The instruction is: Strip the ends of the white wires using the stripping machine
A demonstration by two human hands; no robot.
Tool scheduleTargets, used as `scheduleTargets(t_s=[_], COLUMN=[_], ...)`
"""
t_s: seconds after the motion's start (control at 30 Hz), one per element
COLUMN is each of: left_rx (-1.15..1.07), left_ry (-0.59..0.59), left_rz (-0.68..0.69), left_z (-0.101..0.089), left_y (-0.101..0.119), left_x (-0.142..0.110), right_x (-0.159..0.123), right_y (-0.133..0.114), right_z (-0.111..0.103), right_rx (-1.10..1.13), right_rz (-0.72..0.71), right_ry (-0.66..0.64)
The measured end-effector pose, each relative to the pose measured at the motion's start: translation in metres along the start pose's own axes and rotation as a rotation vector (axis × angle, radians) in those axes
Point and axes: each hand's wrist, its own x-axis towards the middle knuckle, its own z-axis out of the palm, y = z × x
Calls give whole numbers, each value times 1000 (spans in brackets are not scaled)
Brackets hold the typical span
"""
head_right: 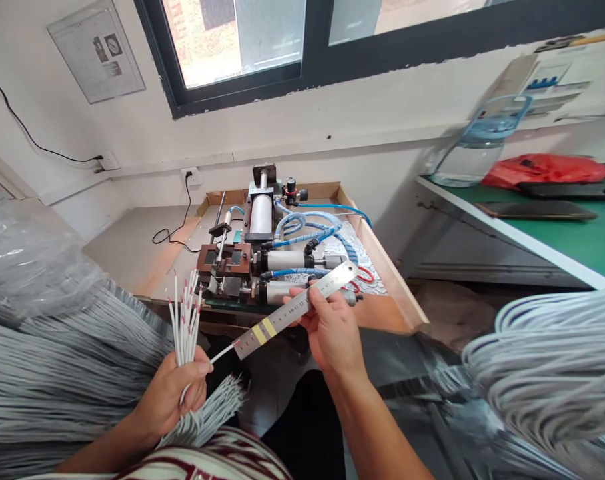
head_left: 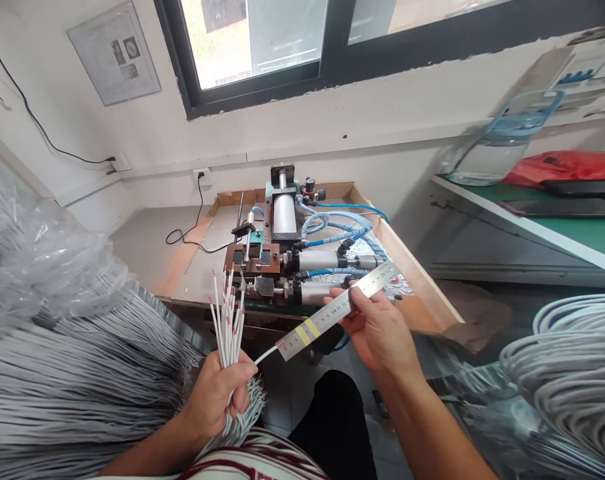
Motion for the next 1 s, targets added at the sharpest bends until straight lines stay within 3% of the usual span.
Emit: scheduleTargets(t_s=[1.0], left_rx=[1], left_ry=[-2], left_rz=[-20], left_z=[0], left_y=[0], left_x=[-1], right_x=[0], right_y=[2], right_z=[2], right_rx=[-12], right_rz=[-8], right_ry=[5])
